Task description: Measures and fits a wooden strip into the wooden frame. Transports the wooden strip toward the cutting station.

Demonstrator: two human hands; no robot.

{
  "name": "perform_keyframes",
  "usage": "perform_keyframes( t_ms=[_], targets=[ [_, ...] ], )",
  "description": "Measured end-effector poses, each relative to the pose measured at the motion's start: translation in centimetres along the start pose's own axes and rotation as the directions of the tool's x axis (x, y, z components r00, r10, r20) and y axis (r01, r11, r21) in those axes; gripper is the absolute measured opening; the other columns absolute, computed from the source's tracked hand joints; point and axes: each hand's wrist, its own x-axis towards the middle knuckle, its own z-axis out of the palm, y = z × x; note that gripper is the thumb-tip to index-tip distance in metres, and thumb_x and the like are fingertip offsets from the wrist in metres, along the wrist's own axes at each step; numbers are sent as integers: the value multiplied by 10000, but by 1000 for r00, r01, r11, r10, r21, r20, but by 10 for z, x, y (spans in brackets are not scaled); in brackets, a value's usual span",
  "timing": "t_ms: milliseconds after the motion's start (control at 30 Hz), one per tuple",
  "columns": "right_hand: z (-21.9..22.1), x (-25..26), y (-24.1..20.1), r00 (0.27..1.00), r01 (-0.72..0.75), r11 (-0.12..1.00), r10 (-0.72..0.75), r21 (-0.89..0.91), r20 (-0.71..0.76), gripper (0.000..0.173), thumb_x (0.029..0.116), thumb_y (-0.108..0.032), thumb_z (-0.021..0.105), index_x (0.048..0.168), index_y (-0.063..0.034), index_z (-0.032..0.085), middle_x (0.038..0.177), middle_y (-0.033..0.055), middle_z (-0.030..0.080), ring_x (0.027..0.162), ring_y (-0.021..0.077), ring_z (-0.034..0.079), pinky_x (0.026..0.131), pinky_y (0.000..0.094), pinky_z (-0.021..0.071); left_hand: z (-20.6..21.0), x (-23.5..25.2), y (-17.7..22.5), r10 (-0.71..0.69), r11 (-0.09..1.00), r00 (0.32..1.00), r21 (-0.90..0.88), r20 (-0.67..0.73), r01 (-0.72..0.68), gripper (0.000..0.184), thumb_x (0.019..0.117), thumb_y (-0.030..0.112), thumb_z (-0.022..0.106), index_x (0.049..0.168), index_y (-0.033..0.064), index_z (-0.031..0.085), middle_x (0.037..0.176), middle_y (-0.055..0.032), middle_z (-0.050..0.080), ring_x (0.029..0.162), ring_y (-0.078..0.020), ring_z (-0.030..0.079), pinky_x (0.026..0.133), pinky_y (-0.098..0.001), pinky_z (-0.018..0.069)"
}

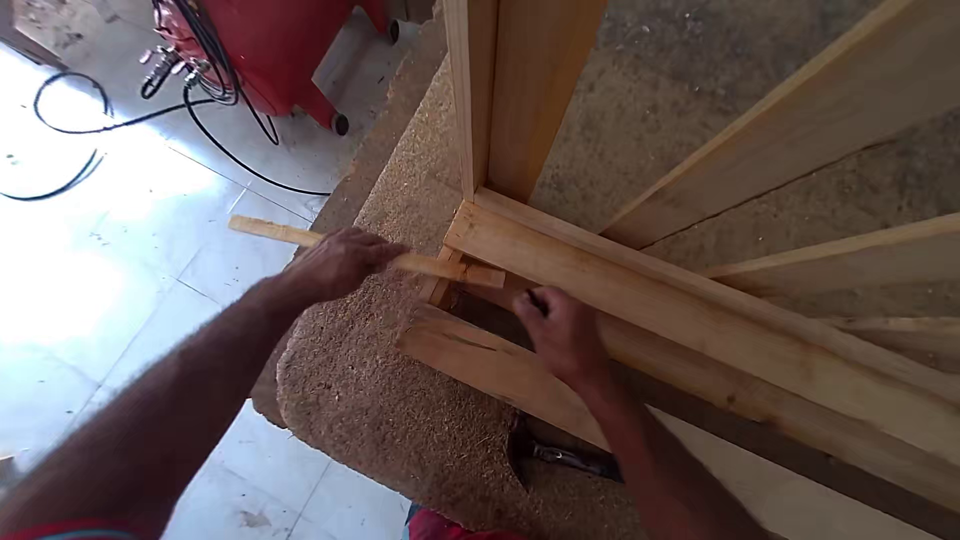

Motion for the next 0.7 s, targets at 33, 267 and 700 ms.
perform_keyframes(
  t_ms=[33,267,700],
  targets=[
    [13,12,-5,995,-80,997,81,-13,55,396,1031,-458,571,1088,-94,716,819,67,670,705,213,653,652,475,574,-4,11,-6,16,1000,1000,3,25,-16,425,1030,159,595,1425,314,609,1293,-50,685,1214,-322,624,1055,-580,468],
    [56,43,-21,947,-321,947,321,-22,-7,523,1049,-545,489,898,-85,686,744,67,674,681,233,677,628,487,567,-25,53,-31,206,974,978,92,25,-208,435,1042,187,568,1406,422,610,1206,-32,701,1156,-292,637,1020,-530,492],
    [61,42,-11,959,-270,956,277,116,-58,447,1049,-496,532,914,-107,706,733,20,669,634,178,634,592,426,536,-18,44,-35,231,970,973,87,-20,-229,447,1049,183,533,1440,391,589,1152,-73,700,1079,-309,651,976,-561,485]
  ],
)
